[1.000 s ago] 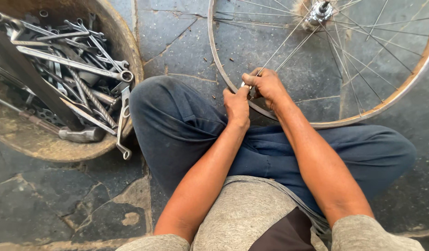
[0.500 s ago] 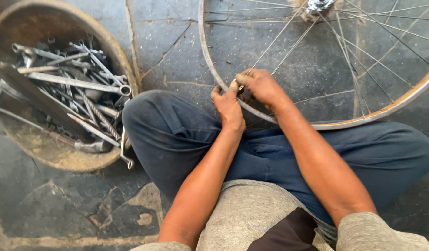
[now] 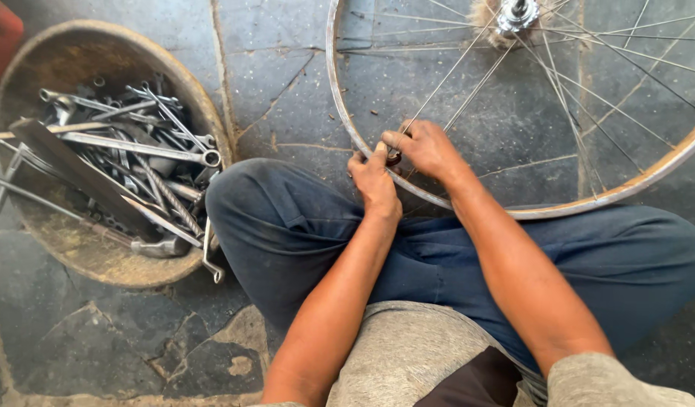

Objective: The person sits on the floor and uses a spoke wrench to tighten the spokes of a bicycle wheel. They rotate the wheel periodically to access different sections and continue adjusting the spokes throughout the clip.

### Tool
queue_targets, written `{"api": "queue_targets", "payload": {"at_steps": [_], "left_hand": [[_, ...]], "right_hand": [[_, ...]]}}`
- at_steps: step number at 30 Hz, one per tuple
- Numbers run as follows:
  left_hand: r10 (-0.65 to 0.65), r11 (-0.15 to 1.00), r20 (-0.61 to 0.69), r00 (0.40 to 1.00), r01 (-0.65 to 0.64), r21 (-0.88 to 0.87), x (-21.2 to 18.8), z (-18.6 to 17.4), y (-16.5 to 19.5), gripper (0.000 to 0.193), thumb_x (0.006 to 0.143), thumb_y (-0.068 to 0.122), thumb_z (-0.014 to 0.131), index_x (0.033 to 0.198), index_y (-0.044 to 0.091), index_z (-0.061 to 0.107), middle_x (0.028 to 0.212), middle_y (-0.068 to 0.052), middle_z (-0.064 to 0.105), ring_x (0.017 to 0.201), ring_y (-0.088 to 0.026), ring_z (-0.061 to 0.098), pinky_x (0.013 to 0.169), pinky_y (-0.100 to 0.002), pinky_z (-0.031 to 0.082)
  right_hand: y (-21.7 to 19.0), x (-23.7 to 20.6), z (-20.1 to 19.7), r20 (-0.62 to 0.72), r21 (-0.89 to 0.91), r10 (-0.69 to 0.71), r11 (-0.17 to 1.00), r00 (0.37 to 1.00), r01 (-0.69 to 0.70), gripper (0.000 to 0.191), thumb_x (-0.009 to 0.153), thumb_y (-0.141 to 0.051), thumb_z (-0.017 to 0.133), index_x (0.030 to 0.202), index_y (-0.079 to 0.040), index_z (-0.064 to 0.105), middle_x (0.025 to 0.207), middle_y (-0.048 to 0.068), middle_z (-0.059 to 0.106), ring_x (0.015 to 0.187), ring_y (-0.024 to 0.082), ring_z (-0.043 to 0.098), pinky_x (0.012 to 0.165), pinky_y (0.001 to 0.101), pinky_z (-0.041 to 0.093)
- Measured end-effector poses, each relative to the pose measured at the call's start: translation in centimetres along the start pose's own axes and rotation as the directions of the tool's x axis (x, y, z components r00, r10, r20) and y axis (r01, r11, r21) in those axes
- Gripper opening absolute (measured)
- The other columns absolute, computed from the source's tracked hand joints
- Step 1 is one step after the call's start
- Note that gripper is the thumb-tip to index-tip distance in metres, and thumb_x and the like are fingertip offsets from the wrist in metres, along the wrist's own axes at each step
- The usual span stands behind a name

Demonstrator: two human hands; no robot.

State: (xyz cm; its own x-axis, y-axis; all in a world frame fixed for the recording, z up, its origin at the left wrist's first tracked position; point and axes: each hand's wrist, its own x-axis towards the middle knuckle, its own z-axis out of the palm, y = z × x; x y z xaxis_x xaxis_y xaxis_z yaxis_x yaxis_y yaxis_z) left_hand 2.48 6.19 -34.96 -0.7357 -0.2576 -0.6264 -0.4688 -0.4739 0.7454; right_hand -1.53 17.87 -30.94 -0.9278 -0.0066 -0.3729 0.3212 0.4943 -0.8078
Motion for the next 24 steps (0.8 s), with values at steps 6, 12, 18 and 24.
{"api": "queue_targets", "payload": {"at_steps": [6,12,18,24], "left_hand": [[-0.095,0.983,-0.064,0.993,0.084,-0.16,1.1,-0.2,-1.2,0.017,0.091,0.01,0.064,0.102,-0.001,0.056,0.075,-0.006,0.059,0.052,-0.014,0.052,0.044,-0.03,0.041],[-0.1,0.987,-0.03,0.995,0.095,-0.133,0.6,-0.3,-0.3,0.013,0.09,0.012,0.066,0.093,0.003,0.058,0.073,-0.004,0.059,0.052,-0.013,0.054,0.043,-0.028,0.043],[-0.147,0.98,-0.03,0.989,0.142,-0.138,0.1,0.4,-0.1,0.008,0.089,0.011,0.066,0.092,0.008,0.059,0.074,-0.001,0.06,0.054,-0.012,0.056,0.043,-0.027,0.042],[-0.14,0.972,0.061,0.988,0.149,-0.18,0.3,0.1,0.3,0.006,0.09,0.011,0.063,0.091,0.006,0.062,0.073,-0.003,0.06,0.054,-0.012,0.055,0.042,-0.027,0.042]], "right_hand": [[-0.3,0.3,2.3,0.03,-0.091,0.141,0.986,0.99,-0.137,0.042,0.092,-0.04,0.065,0.085,0.0,0.074,0.077,0.019,0.069,0.066,0.023,0.066,0.062,0.0401,0.049],[-2.0,-1.2,-2.8,0.18,-0.216,0.099,0.975,0.979,-0.059,0.048,0.094,-0.044,0.071,0.087,0.003,0.071,0.076,0.017,0.066,0.067,0.028,0.057,0.063,0.0438,0.046],[-3.1,-1.9,-7.2,0.443,-0.559,-0.773,0.159,0.454,0.814,0.062,0.073,-0.041,0.076,0.121,-0.003,0.065,0.126,0.014,0.064,0.113,0.033,0.065,0.098,0.0437,0.054],[-2.3,1.8,-5.7,0.622,-0.355,-0.729,0.063,0.286,0.933,0.051,0.082,-0.038,0.074,0.116,-0.002,0.065,0.115,0.011,0.064,0.098,0.028,0.063,0.086,0.0402,0.051]]}}
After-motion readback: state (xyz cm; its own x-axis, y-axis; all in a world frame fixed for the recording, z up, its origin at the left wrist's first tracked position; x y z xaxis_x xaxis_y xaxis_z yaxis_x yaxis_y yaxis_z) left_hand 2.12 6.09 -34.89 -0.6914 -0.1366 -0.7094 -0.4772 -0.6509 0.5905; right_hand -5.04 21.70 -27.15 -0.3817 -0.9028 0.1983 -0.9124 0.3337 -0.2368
